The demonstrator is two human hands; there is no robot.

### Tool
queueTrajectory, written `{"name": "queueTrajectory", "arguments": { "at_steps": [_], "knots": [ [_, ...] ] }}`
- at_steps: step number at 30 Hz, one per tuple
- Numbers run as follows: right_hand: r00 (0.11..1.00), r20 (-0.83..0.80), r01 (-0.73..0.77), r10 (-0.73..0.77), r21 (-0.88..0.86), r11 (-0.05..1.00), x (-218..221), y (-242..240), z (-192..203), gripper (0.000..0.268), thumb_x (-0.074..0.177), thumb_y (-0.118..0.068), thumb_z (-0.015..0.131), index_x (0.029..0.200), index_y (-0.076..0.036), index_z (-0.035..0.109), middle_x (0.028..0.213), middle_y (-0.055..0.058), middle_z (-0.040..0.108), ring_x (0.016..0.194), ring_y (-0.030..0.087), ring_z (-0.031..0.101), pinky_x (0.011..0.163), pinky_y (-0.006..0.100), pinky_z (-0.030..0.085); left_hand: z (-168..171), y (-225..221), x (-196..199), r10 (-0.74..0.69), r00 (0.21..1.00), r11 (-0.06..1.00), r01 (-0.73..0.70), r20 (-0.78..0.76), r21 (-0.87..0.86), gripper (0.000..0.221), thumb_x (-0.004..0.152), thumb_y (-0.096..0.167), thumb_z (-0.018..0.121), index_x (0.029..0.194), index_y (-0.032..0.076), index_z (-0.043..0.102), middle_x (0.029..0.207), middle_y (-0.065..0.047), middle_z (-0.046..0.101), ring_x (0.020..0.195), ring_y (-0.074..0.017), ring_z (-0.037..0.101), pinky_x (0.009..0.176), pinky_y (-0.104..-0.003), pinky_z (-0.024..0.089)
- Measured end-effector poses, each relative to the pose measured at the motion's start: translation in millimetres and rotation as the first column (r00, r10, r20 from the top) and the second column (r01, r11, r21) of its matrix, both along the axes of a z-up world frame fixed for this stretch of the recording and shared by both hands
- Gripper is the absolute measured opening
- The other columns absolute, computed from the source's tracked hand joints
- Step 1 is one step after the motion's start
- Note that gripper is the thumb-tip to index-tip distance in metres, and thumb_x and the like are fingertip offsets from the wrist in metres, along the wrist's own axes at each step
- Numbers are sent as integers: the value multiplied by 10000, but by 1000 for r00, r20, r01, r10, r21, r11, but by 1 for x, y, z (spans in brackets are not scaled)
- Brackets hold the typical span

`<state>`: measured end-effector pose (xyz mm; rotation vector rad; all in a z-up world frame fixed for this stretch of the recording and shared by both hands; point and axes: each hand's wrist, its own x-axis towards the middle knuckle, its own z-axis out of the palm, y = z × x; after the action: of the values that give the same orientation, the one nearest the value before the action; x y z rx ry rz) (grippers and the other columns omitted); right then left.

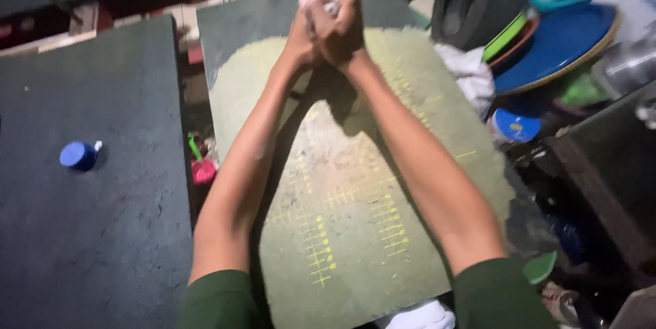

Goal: Scraping residue off a screen printing platen with a putty knife and marking layout lines with a marker.

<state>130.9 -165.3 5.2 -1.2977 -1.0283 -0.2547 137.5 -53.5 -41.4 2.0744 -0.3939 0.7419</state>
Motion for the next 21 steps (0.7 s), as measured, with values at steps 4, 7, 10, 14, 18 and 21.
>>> {"name": "queueTrajectory", "arguments": {
  "at_steps": [4, 7, 10, 14, 18, 21],
  "knots": [
    [998, -40, -56, 56, 17, 998, -2, -2, 26, 344, 913, -174, 536, 594, -133, 414, 528, -1, 484, 497, 102, 452, 498, 274, 357, 31, -3, -16, -33, 999, 999, 33, 13, 8, 75, 938, 166, 516, 915, 96, 499, 952, -121, 486, 881, -202, 487, 677, -360, 462],
    [992, -11, -123, 124, 86, 989, -17, -7, 45, 339, 932, -139, 517, 598, -100, 470, 509, 27, 472, 457, 127, 446, 468, 280, 406, 41, -1, -22, -46, 999, 999, 46, -29, -2, 79, 939, 149, 513, 882, 103, 483, 901, -102, 490, 850, -185, 477, 649, -341, 440],
    [992, -8, -126, 127, 100, 987, -28, -11, 62, 369, 936, -101, 511, 585, -88, 399, 501, 36, 425, 468, 130, 408, 494, 282, 360, 49, 3, -24, -63, 996, 998, 61, -70, -23, 104, 940, 131, 511, 850, 109, 466, 850, -83, 494, 819, -169, 467, 620, -323, 419],
    [989, -77, -123, 128, 66, 990, -23, -6, 53, 350, 930, -145, 530, 599, -100, 422, 513, 36, 444, 468, 124, 428, 471, 280, 345, 39, 9, -24, -84, 991, 996, 80, -103, -43, 116, 936, 132, 512, 835, 108, 461, 796, -69, 506, 786, -152, 461, 591, -310, 401],
    [989, -88, -111, 116, 50, 993, -14, 3, 38, 371, 914, -134, 523, 557, -98, 431, 468, 36, 448, 437, 132, 449, 462, 280, 389, 25, 11, -24, -91, 984, 993, 77, -156, -92, 118, 871, 171, 582, 838, 119, 481, 761, -45, 510, 751, -135, 464, 578, -298, 393],
    [994, -40, -107, 105, -29, 994, -15, 6, 37, 396, 945, -153, 524, 565, -113, 420, 497, 23, 461, 476, 126, 458, 494, 280, 379, 11, 22, -17, -36, 989, 999, 31, -146, -36, 128, 931, 230, 517, 884, 143, 436, 836, -82, 481, 809, -176, 433, 649, -360, 391]
  ]
}}
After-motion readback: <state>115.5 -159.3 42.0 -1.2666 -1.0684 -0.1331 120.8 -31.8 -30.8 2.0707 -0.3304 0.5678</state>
